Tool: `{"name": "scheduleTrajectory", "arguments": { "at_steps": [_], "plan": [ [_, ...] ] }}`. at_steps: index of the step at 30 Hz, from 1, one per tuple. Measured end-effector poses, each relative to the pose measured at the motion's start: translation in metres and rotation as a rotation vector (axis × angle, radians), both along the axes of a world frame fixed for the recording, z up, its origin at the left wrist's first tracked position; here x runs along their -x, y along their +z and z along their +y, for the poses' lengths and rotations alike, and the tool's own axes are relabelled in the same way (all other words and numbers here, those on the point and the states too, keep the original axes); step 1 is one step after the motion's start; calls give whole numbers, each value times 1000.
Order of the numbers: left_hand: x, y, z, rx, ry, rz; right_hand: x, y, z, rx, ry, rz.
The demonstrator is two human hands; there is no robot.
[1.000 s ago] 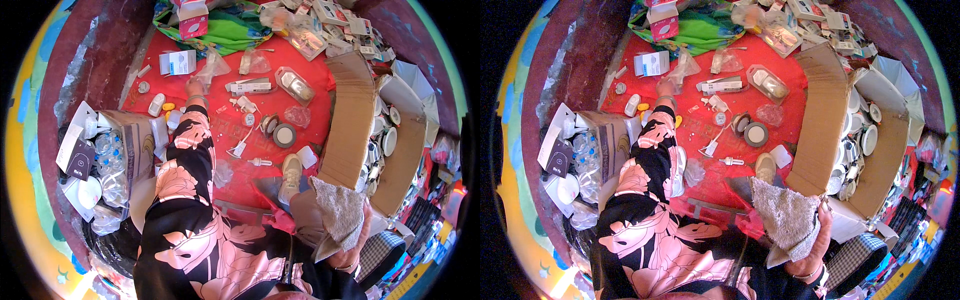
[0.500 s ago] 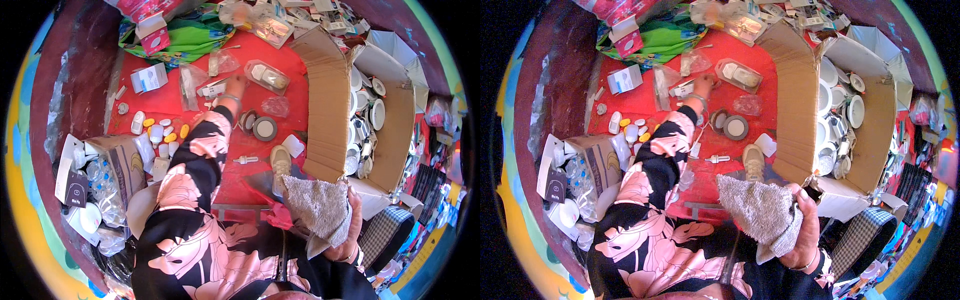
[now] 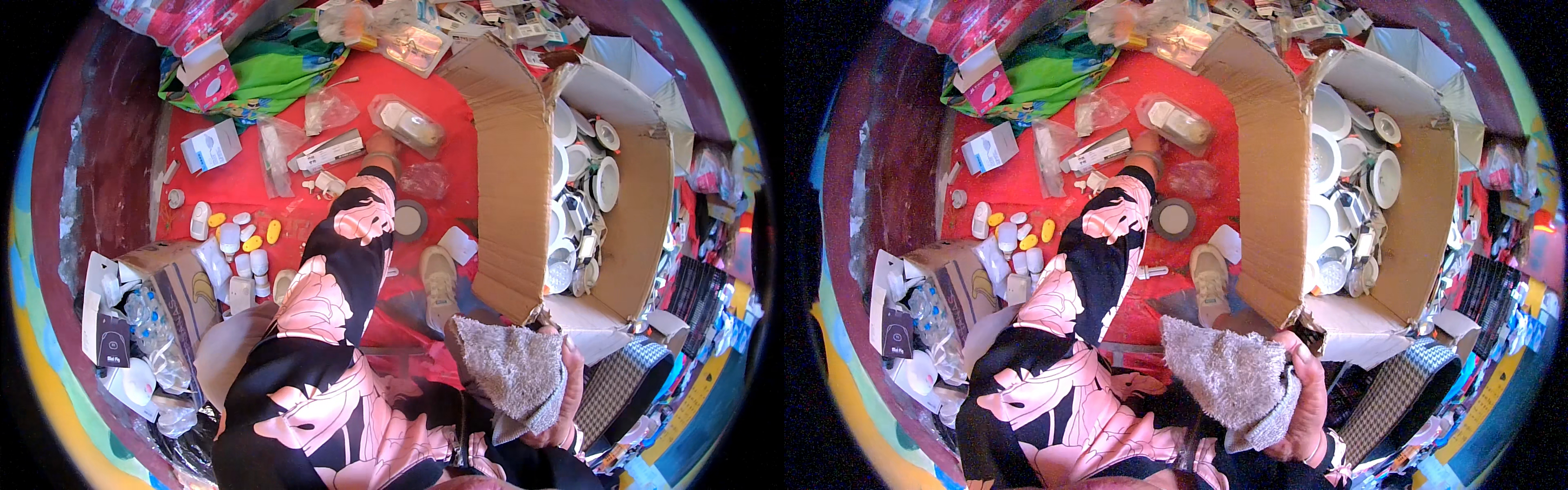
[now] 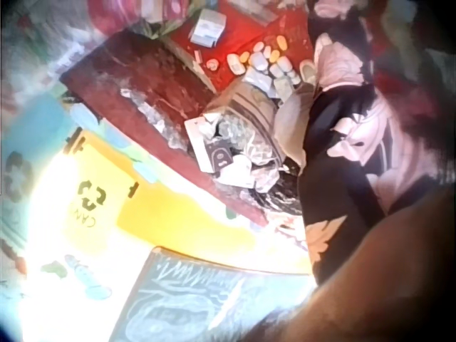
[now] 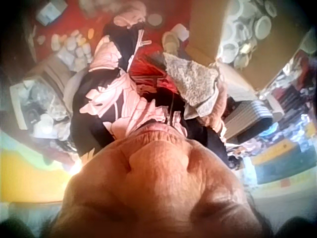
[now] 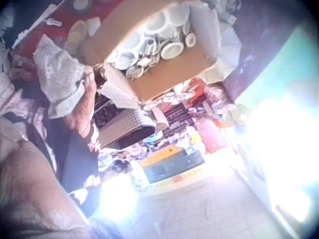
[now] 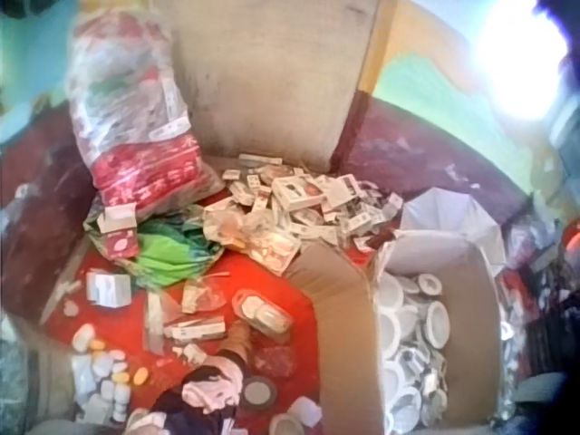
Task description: The person wipes several objects, including light fixture components and an electrical timer device, using a cloth while sitting on the floor surrounded by boxes and various items.
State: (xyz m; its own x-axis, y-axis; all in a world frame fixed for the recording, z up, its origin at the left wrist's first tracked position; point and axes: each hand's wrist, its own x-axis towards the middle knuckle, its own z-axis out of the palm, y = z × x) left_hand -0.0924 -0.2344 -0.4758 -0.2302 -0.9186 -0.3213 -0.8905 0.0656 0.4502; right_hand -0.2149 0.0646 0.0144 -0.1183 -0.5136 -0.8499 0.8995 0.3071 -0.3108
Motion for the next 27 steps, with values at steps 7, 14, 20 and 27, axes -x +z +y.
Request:
{"name": "scheduleTrajectory", "arguments": {
  "at_steps": [7,14,20,27],
  "plan": [
    [-9,99,32,-206,933,1823,1,11,21,85,12,-57],
    [-45,296,114,-490,661,1869,-4,-1,38,468,-3,81],
    [-46,383,225,-779,471,2031,9,7,53,842,-154,145],
    [-99,443,328,-892,210,1912,-5,8,95,918,-85,161]
  ]
}}
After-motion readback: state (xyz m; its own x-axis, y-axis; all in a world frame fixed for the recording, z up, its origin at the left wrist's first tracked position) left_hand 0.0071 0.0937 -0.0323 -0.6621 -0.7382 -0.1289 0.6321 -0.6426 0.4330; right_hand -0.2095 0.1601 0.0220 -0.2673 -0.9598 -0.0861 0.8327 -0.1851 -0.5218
